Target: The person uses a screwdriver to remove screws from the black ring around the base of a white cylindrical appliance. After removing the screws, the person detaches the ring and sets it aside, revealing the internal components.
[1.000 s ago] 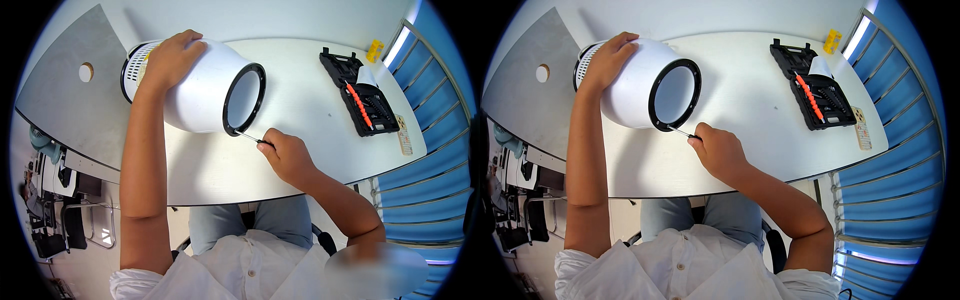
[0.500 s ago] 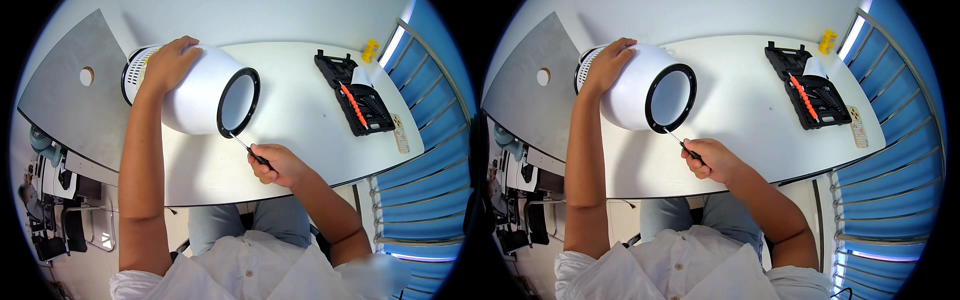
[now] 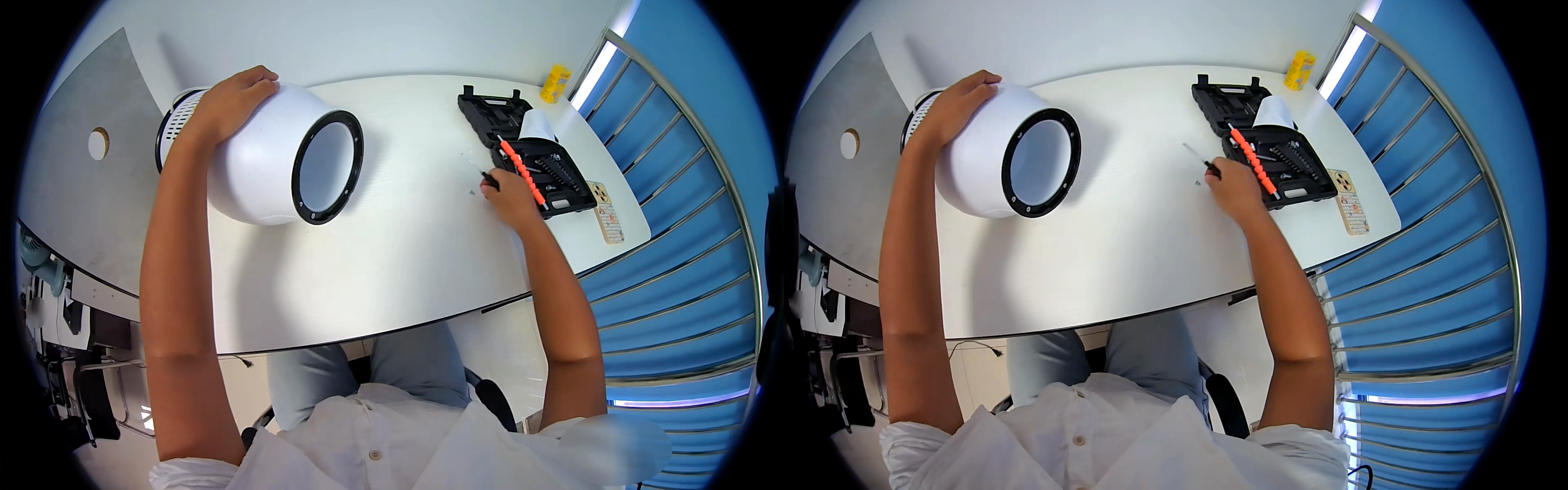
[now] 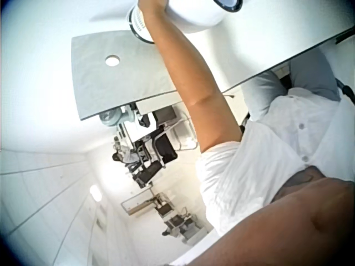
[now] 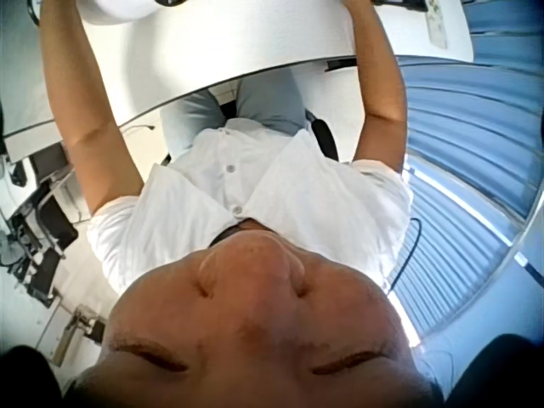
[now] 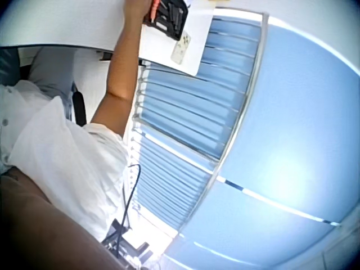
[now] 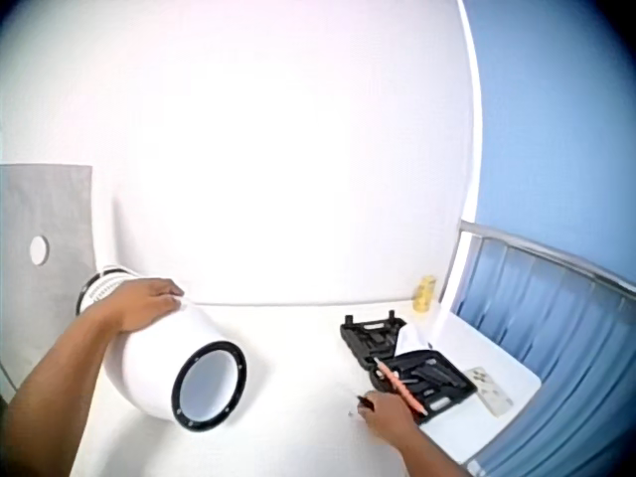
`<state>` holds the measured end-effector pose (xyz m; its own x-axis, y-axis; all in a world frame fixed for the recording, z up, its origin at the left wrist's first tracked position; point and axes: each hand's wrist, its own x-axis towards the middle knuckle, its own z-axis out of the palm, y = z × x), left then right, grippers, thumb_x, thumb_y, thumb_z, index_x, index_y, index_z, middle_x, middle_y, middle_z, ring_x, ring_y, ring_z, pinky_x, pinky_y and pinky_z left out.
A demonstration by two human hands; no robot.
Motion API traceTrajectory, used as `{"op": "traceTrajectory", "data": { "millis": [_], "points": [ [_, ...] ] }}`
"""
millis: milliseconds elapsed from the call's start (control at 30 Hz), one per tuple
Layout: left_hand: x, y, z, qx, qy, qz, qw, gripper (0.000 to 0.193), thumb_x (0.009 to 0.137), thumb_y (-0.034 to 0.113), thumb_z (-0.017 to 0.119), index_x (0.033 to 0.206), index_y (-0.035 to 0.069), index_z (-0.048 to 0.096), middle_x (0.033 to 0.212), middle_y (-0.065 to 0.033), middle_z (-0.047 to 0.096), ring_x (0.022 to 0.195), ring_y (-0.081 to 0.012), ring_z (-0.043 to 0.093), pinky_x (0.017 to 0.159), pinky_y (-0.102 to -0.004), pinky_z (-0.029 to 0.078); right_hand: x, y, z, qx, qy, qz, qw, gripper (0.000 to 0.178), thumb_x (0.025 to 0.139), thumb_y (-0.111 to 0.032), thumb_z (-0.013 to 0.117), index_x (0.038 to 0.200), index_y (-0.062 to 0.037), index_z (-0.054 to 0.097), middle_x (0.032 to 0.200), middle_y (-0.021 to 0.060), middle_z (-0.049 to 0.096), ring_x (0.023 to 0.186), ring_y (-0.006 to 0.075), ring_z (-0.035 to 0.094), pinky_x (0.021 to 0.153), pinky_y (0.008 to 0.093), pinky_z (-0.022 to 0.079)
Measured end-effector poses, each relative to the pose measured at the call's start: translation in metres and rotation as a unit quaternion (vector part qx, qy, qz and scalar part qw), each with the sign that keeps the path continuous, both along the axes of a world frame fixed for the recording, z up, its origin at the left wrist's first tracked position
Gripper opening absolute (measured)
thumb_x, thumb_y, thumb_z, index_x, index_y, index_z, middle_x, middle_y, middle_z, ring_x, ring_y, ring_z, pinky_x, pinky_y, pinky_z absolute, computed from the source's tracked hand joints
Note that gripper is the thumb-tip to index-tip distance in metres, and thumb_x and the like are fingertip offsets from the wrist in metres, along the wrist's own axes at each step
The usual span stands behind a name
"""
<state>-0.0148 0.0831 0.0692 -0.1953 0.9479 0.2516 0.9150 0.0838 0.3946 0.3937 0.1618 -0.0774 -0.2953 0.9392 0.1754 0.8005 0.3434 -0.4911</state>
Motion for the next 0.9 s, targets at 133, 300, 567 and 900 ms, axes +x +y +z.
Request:
{"op": "traceTrajectory", "data": {
  "millis": [133,300,567,900],
  "points": [
    [-0.004,0.007,-0.002,-0.006,-0.004,-0.008,1.0,0.053,0.083,0.045,0.045,0.124,0.017,0.061,0.117,-0.014,0.065,0.099,-0.0282,0.063,0.092,-0.0357,0.044,-0.021,0.003,-0.006,0.0,-0.064,-0.047,0.997,0.021,0.085,-0.02,0.066,0.092,-0.0003,0.063,0.088,0.0176,0.067,0.087,0.0358,0.064,0.074,0.0442,0.049],
    [0.005,0.007,0.001,-0.016,-0.009,0.015,1.0,0.053,0.084,0.045,0.045,0.124,0.015,0.062,0.116,-0.0137,0.066,0.099,-0.0268,0.063,0.091,-0.0361,0.044,-0.025,0.003,-0.014,-0.009,-0.088,-0.04,0.995,0.02,0.081,-0.017,0.069,0.094,-0.002,0.065,0.088,0.018,0.067,0.087,0.0352,0.065,0.075,0.0437,0.051],
    [0.004,0.003,0.0,0.001,0.002,0.002,1.0,0.053,0.085,0.045,0.043,0.123,0.014,0.062,0.113,-0.0146,0.066,0.098,-0.0272,0.063,0.091,-0.0348,0.043,-0.057,0.008,0.008,-0.153,0.285,0.111,0.94,0.014,0.083,-0.011,0.062,0.09,0.0015,0.061,0.079,0.0109,0.064,0.069,0.0185,0.06,0.066,0.0297,0.049],
    [0.007,-0.01,-0.001,0.011,-0.029,0.021,0.999,0.054,0.083,0.045,0.046,0.124,0.015,0.061,0.115,-0.0136,0.066,0.099,-0.0274,0.062,0.092,-0.0341,0.043,-0.165,-0.006,0.041,-0.169,0.488,0.302,0.801,0.01,0.085,-0.003,0.059,0.094,0.0026,0.059,0.084,0.0074,0.065,0.074,0.0119,0.061,0.07,0.0251,0.05]
  ]
}}
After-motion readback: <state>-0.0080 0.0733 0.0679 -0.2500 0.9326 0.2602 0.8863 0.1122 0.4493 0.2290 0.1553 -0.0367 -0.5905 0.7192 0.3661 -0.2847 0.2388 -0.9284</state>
